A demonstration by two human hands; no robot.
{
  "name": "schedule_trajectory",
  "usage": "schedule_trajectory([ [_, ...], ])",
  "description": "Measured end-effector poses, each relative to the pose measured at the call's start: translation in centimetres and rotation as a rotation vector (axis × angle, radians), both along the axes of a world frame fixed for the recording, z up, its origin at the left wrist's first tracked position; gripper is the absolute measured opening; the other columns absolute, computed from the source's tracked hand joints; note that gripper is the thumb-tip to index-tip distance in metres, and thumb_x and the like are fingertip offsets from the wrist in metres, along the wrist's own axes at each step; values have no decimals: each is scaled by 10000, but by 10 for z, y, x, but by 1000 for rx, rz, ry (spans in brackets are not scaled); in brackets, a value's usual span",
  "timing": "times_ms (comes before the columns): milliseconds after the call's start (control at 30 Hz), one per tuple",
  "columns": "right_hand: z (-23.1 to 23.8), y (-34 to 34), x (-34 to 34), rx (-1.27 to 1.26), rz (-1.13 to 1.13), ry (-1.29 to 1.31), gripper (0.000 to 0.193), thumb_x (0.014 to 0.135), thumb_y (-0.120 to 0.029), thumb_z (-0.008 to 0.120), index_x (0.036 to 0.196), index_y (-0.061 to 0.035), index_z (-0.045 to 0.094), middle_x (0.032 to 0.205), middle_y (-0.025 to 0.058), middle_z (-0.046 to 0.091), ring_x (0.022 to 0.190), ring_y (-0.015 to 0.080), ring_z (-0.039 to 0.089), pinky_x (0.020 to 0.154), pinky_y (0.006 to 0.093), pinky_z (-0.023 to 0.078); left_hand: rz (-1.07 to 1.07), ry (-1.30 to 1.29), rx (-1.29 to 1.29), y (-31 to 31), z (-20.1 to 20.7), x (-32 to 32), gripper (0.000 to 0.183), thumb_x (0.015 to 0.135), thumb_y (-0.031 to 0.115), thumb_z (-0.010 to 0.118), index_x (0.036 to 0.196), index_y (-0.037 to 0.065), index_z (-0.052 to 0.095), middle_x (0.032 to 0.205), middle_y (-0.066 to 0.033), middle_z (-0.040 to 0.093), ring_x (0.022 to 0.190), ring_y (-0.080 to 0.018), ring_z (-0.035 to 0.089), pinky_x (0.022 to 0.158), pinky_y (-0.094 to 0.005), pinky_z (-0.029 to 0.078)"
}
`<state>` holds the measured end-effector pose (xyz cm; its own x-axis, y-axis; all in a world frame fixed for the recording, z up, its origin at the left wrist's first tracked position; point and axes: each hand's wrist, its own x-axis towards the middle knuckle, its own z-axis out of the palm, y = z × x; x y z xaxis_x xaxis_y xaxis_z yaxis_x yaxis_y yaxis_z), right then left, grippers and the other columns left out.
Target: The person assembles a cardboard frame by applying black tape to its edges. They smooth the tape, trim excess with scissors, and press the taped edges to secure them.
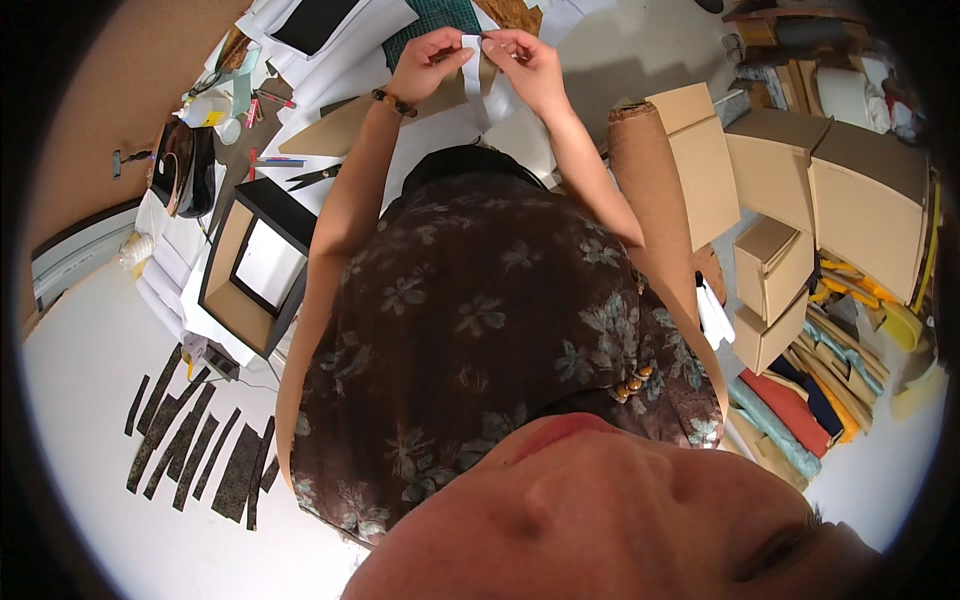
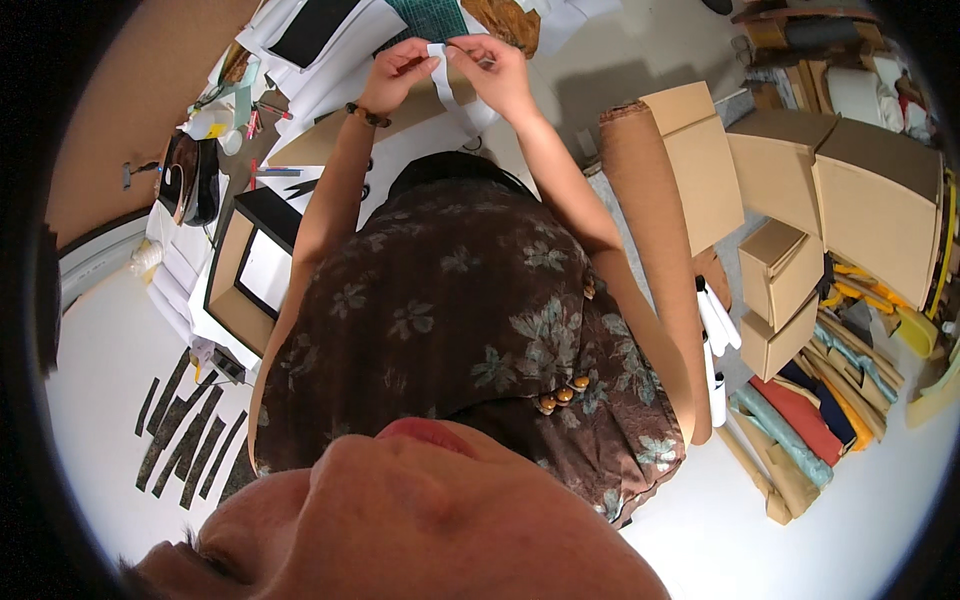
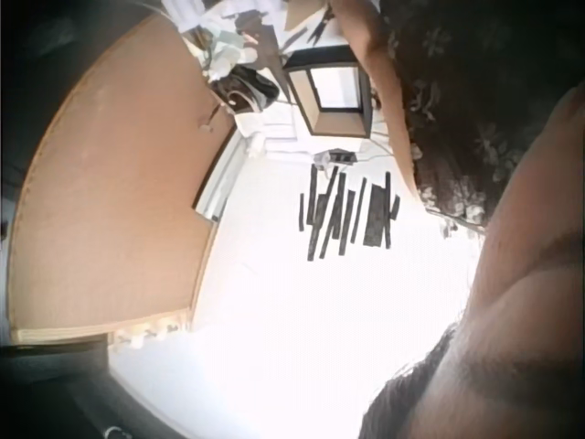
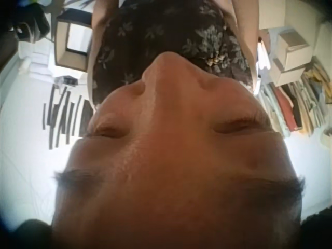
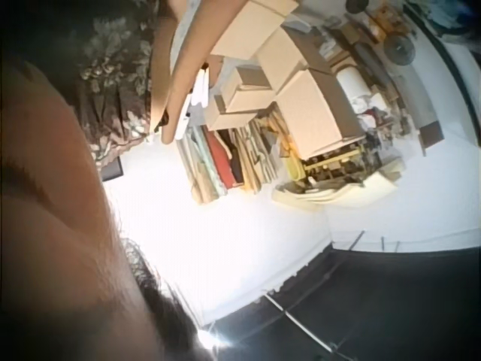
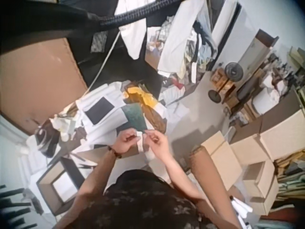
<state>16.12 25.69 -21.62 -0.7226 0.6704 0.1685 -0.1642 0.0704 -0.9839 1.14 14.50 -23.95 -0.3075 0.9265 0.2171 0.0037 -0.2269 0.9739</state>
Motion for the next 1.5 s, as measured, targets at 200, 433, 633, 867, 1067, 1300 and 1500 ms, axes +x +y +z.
schedule_trajectory([
  [200, 7, 1, 1, -122, 177, -17, 150, 892, -77, 647, 1015, 5, 673, 821, 15, 657, 735, 85, 608, 697, 209, 497, -9, 111, -139, -5, -7, -9, 120, 964, 135, 548, 939, 31, 600, 827, 75, 529, 785, -31, 459, 718, -189, 382],
  [433, 18, 2, 2, -358, 254, -51, 176, 889, -41, 625, 1031, 56, 661, 929, 115, 694, 834, 175, 686, 800, 284, 572, -11, 27, -11, -2, -1, -6, 131, 937, 158, 591, 890, 37, 615, 767, 87, 509, 701, -7, 400, 636, -184, 333],
  [633, 19, 0, 3, -342, 262, -67, 200, 882, -67, 651, 1041, 55, 666, 942, 121, 694, 826, 174, 687, 779, 271, 571, 6, 16, 3, -2, -3, -6, 134, 924, 166, 614, 881, 40, 627, 768, 85, 535, 691, -5, 406, 618, -185, 330],
  [867, 19, -1, 5, -341, 260, -50, 192, 885, -65, 643, 1031, 57, 667, 930, 137, 693, 835, 189, 685, 781, 289, 573, 12, 59, -30, -3, -13, -10, 140, 912, 168, 636, 856, 39, 625, 720, 92, 496, 656, -6, 394, 585, -182, 317],
  [1067, 19, 4, 8, -436, 305, -47, 186, 896, -56, 615, 1031, 64, 657, 919, 157, 688, 845, 207, 682, 786, 307, 572, 1, 43, 29, -1, -8, -7, 138, 913, 149, 632, 830, 40, 612, 696, 100, 467, 624, -1, 362, 554, -184, 289],
  [1300, 17, 8, 8, -416, 334, -104, 190, 889, -50, 624, 1034, 68, 654, 913, 154, 690, 822, 203, 683, 768, 299, 573, -78, 84, -10, 0, -9, -14, 147, 909, 150, 638, 811, 44, 608, 677, 101, 429, 605, 0, 331, 537, -188, 263],
  [1500, 19, 9, 7, -384, 351, -134, 190, 878, -51, 642, 1029, 62, 661, 897, 141, 693, 797, 199, 685, 754, 291, 573, -147, 75, -86, -4, -15, -20, 112, 925, 132, 603, 856, 45, 614, 796, 65, 548, 762, -34, 473, 716, -204, 390],
])
